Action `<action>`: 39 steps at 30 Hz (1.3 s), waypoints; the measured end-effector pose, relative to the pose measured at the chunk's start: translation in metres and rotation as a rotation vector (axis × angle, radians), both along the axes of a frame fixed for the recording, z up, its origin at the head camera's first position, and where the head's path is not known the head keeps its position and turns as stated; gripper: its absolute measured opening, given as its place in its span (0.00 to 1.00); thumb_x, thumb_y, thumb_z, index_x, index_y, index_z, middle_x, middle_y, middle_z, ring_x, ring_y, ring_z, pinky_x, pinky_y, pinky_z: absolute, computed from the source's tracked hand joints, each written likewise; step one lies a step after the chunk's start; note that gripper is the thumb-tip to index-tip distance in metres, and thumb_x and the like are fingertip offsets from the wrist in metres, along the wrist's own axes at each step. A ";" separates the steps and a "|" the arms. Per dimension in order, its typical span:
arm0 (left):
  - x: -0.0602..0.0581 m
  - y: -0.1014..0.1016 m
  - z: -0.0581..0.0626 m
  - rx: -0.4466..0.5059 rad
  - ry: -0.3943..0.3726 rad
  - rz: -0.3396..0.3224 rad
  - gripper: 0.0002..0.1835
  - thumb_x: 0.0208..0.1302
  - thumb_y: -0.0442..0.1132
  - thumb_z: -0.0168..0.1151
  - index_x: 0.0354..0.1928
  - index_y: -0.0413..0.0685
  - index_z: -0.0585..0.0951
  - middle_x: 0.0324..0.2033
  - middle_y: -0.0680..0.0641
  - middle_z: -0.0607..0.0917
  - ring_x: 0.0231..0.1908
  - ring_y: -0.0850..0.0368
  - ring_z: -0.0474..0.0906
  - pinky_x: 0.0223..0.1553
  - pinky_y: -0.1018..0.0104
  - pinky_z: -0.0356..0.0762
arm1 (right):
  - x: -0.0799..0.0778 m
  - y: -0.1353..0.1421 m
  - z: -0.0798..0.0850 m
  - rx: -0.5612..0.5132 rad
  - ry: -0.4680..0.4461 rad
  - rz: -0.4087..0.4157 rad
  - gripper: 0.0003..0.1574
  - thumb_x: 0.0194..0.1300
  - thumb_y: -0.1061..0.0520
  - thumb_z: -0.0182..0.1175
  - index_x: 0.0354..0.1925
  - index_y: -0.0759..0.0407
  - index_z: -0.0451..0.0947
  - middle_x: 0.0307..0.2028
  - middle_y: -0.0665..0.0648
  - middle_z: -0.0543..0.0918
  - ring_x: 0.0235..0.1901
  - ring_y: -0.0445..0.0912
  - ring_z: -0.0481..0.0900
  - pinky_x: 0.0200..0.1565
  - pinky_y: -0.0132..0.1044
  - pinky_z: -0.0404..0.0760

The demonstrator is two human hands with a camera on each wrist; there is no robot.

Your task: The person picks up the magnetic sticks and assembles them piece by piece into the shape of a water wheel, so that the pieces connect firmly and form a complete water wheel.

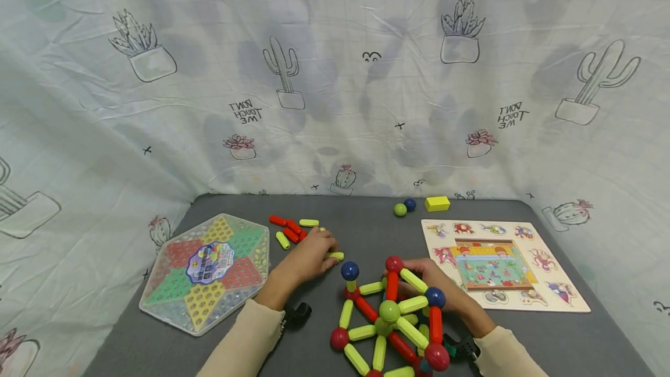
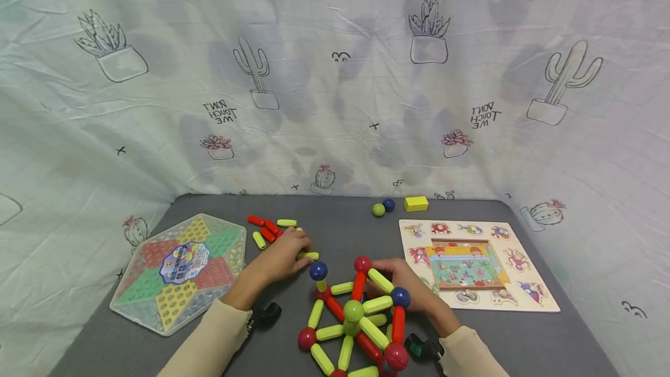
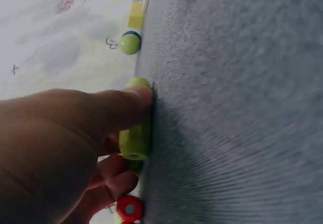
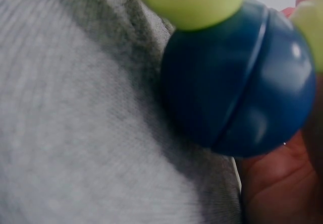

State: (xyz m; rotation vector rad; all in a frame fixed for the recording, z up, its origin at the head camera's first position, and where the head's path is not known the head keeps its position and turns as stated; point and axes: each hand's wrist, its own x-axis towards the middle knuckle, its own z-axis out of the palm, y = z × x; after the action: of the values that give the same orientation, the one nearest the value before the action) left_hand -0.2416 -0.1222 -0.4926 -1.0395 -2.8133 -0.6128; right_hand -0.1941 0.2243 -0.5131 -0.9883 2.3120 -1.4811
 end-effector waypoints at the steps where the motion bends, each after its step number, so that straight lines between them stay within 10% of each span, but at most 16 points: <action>1: 0.001 0.000 0.001 0.014 -0.024 0.004 0.06 0.72 0.39 0.76 0.45 0.47 0.89 0.43 0.49 0.88 0.45 0.52 0.79 0.49 0.56 0.82 | 0.000 0.000 0.000 -0.004 -0.004 0.002 0.17 0.81 0.61 0.62 0.63 0.61 0.86 0.48 0.51 0.93 0.39 0.38 0.84 0.45 0.31 0.85; 6: 0.007 0.007 0.008 0.305 -0.275 0.056 0.06 0.78 0.41 0.69 0.50 0.49 0.87 0.40 0.53 0.88 0.40 0.61 0.82 0.46 0.63 0.83 | 0.000 -0.001 0.000 -0.027 -0.004 0.014 0.17 0.81 0.62 0.62 0.63 0.62 0.86 0.46 0.50 0.93 0.38 0.39 0.83 0.43 0.30 0.84; 12: 0.021 0.027 0.032 0.831 -0.756 0.061 0.19 0.83 0.44 0.62 0.64 0.38 0.83 0.53 0.31 0.90 0.47 0.53 0.91 0.58 0.53 0.89 | 0.000 -0.001 0.001 -0.027 0.010 0.006 0.17 0.81 0.61 0.63 0.63 0.61 0.87 0.47 0.50 0.93 0.38 0.38 0.84 0.43 0.30 0.84; 18: 0.033 0.040 0.045 0.894 -0.983 0.015 0.21 0.84 0.44 0.61 0.65 0.34 0.81 0.48 0.37 0.89 0.44 0.56 0.89 0.54 0.61 0.89 | 0.000 -0.002 0.001 -0.020 0.005 -0.001 0.17 0.81 0.61 0.63 0.63 0.60 0.87 0.46 0.50 0.93 0.37 0.38 0.84 0.43 0.30 0.84; 31: 0.052 0.057 0.053 0.574 -0.739 -0.033 0.17 0.82 0.47 0.64 0.51 0.40 0.91 0.31 0.46 0.87 0.30 0.55 0.78 0.32 0.66 0.74 | 0.002 -0.001 0.002 -0.050 0.010 0.006 0.17 0.81 0.64 0.61 0.62 0.62 0.87 0.36 0.55 0.89 0.30 0.45 0.81 0.36 0.32 0.82; 39: 0.050 0.050 0.054 0.535 -0.725 -0.048 0.16 0.82 0.51 0.63 0.57 0.50 0.91 0.46 0.44 0.92 0.42 0.52 0.87 0.43 0.65 0.83 | 0.001 -0.002 0.003 -0.076 0.048 0.031 0.15 0.81 0.67 0.60 0.59 0.61 0.87 0.35 0.57 0.87 0.31 0.46 0.81 0.36 0.33 0.83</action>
State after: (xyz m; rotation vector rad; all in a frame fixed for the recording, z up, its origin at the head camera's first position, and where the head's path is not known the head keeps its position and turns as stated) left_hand -0.1916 -0.0724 -0.4387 -0.8918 -2.8308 -1.9469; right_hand -0.1930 0.2226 -0.5106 -1.0864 2.2773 -1.5606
